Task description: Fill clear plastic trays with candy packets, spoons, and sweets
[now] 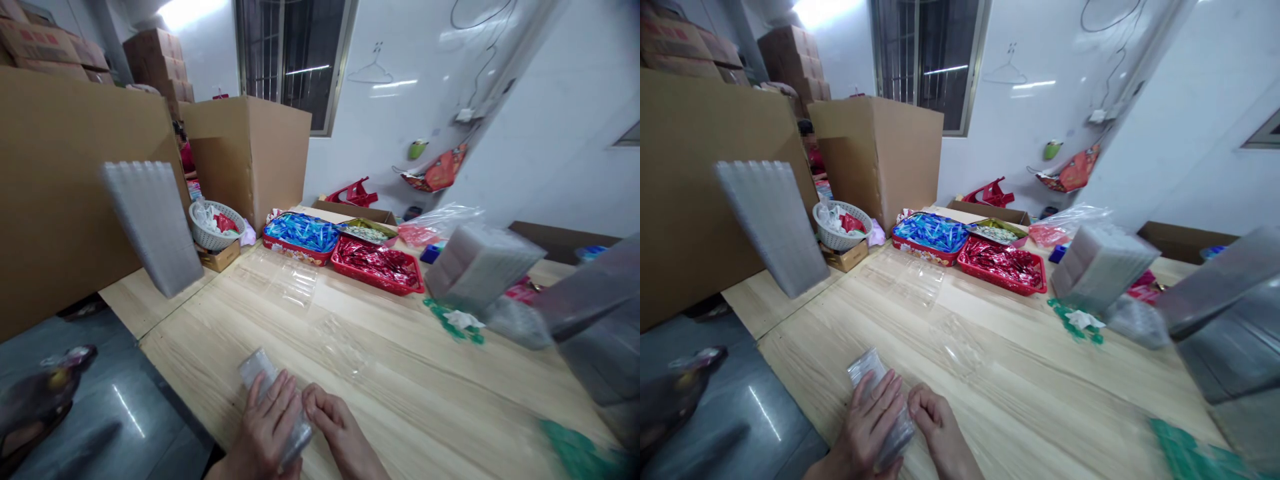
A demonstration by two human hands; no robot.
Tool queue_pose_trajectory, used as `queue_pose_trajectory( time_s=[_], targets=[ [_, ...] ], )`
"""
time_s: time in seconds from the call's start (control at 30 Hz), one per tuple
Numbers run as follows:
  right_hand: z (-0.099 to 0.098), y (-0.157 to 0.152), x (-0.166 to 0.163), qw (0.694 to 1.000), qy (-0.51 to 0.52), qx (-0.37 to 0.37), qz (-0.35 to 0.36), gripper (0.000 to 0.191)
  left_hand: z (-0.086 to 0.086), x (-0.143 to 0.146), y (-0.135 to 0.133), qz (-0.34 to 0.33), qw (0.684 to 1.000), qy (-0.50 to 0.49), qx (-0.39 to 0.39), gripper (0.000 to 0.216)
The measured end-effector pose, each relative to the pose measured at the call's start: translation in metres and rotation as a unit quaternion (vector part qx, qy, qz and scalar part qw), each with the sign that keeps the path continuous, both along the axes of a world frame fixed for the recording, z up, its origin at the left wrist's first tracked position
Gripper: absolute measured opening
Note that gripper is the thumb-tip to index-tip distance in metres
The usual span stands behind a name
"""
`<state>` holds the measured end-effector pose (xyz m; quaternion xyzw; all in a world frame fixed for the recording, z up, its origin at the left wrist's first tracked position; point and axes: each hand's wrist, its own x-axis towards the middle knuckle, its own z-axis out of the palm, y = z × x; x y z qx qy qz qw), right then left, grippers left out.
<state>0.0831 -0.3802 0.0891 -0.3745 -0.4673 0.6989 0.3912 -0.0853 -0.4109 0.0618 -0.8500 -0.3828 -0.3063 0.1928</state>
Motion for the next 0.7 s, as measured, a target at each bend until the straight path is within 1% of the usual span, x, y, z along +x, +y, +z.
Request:
queue_pose_trajectory(
  time_s=[0.07, 0.17, 0.23, 0.33, 0.4, 0.43, 0.47, 0.53, 0.57, 0.6, 0.63, 0.7],
  targets=[
    [-0.004, 0.001, 0.002, 0.999, -0.025, 0.005, -0.021, 0.040, -0.002, -0.002, 0.001, -0.005, 1.000, 0.000, 0.017, 0.050],
    [-0.008, 0.006, 0.006, 0.997, -0.061, -0.008, -0.045, 0.041, -0.006, -0.008, 0.002, -0.023, 0.998, 0.009, 0.051, 0.045],
    [-0.013, 0.012, 0.009, 0.994, -0.089, -0.007, -0.063, 0.041, -0.009, -0.014, 0.003, -0.034, 0.997, 0.015, 0.067, 0.045],
    [-0.026, 0.025, 0.019, 0.986, -0.135, 0.018, -0.101, 0.039, -0.013, -0.026, 0.000, -0.030, 0.997, 0.022, 0.070, 0.048],
    [-0.036, 0.035, 0.031, 0.973, -0.192, 0.053, -0.119, 0.038, -0.014, -0.035, -0.002, -0.017, 0.997, 0.030, 0.064, 0.045],
    [-0.041, 0.039, 0.038, 0.959, -0.233, 0.086, -0.134, 0.037, -0.015, -0.039, -0.004, -0.013, 0.998, 0.035, 0.060, 0.045],
    [-0.044, 0.042, 0.045, 0.938, -0.281, 0.130, -0.158, 0.035, -0.015, -0.042, -0.005, -0.012, 0.998, 0.037, 0.057, 0.045],
    [-0.049, 0.046, 0.056, 0.873, -0.378, 0.223, -0.213, 0.031, -0.015, -0.044, -0.006, -0.009, 0.998, 0.025, 0.048, 0.046],
    [-0.050, 0.046, 0.058, 0.840, -0.418, 0.259, -0.229, 0.033, -0.015, -0.044, -0.006, -0.006, 0.999, 0.015, 0.044, 0.047],
    [-0.050, 0.045, 0.059, 0.814, -0.454, 0.282, -0.229, 0.038, -0.015, -0.043, -0.006, -0.004, 0.999, 0.004, 0.039, 0.046],
    [-0.050, 0.044, 0.057, 0.795, -0.487, 0.294, -0.213, 0.045, -0.015, -0.042, -0.006, -0.002, 0.999, -0.004, 0.034, 0.045],
    [-0.051, 0.041, 0.048, 0.768, -0.545, 0.297, -0.160, 0.062, -0.016, -0.041, -0.005, -0.002, 1.000, -0.009, 0.029, 0.040]
  ],
)
